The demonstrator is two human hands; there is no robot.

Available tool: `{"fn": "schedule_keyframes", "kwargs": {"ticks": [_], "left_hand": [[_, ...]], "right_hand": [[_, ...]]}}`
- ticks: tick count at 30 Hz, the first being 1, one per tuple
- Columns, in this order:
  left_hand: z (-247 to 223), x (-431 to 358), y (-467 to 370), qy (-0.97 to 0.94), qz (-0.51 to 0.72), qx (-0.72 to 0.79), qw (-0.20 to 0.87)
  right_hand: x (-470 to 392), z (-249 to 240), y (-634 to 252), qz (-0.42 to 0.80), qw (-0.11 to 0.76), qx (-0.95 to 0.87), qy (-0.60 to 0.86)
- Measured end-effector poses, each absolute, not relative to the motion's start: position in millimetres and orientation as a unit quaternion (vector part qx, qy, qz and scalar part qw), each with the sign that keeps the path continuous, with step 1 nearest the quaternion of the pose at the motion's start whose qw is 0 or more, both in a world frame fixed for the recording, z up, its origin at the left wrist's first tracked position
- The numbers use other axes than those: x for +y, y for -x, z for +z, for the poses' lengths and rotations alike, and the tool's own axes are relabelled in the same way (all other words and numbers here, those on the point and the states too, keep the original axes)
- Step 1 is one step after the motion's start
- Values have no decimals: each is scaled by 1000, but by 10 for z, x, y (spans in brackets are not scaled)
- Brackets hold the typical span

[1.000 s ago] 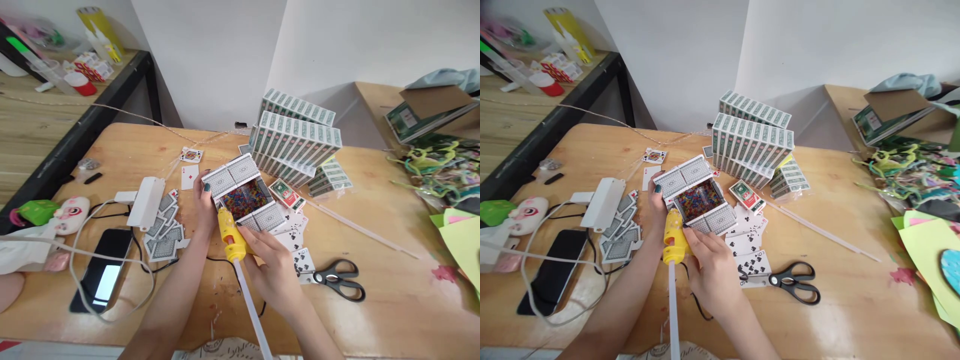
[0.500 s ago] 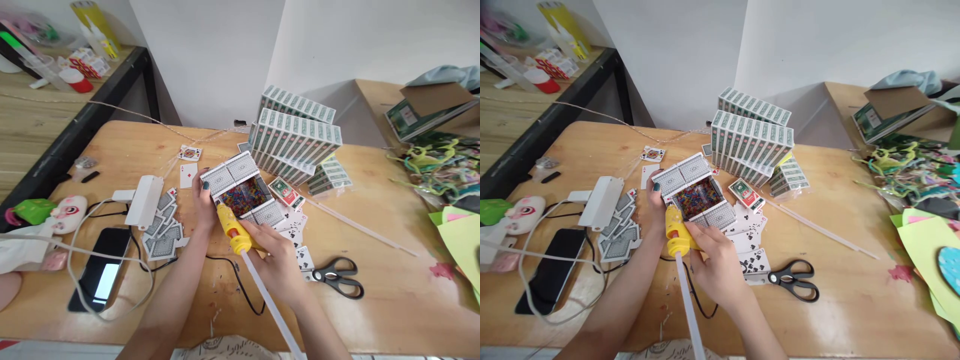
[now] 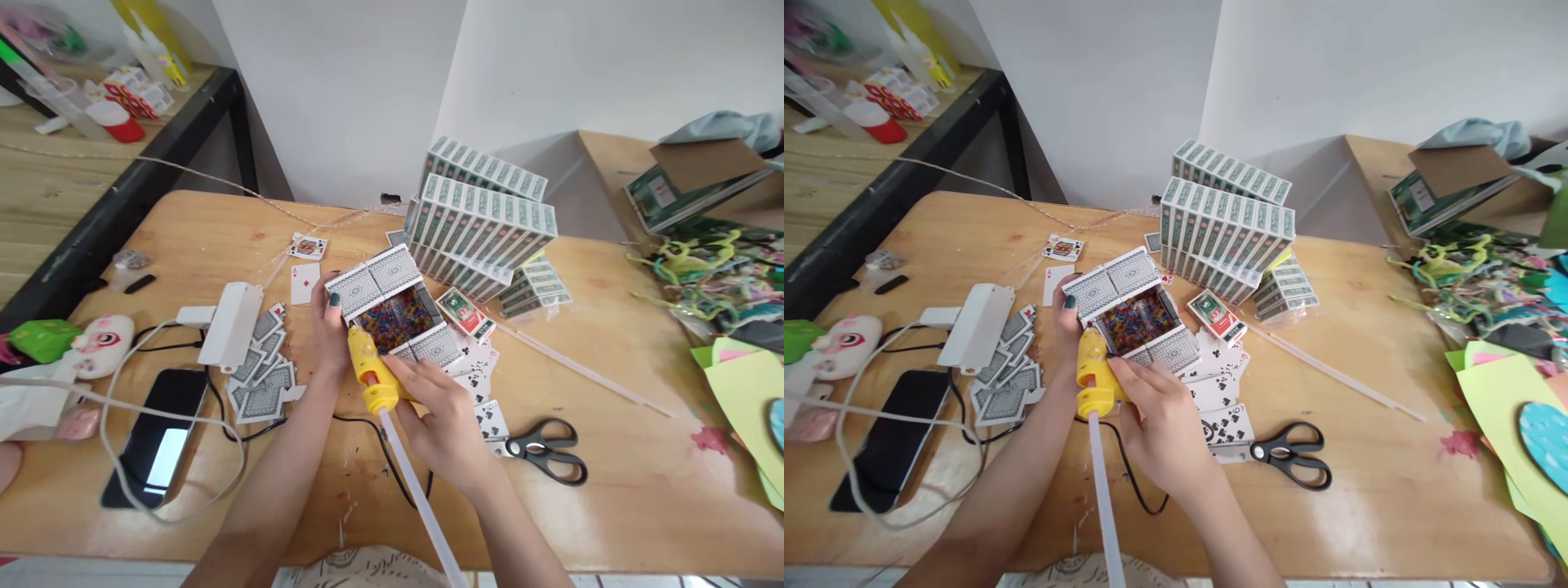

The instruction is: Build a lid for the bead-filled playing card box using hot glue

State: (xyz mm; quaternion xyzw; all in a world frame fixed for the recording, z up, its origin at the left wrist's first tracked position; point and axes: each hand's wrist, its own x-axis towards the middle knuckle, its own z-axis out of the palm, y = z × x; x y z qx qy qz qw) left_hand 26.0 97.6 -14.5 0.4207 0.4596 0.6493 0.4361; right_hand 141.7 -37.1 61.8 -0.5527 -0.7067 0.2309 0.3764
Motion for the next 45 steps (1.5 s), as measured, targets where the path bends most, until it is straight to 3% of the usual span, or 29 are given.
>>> {"fn": "schedule_keyframes", "kwargs": {"ticks": [7,15,37,45], "left_hand": [[-110,970,-280,-433,648,472,412],[-122,985,-277,-428,649,460,430],[-287,1010,-277,-438,656,447,421],[-342,1019,-257,-451,655,434,424]], "right_hand": [[-353,638,-1493,234,401,-657,594],[-300,645,-1457,231,370,-690,577],[-238,645,-1547,442,407,-481,638],[-204,611,-1556,453,402,-470,642]]}}
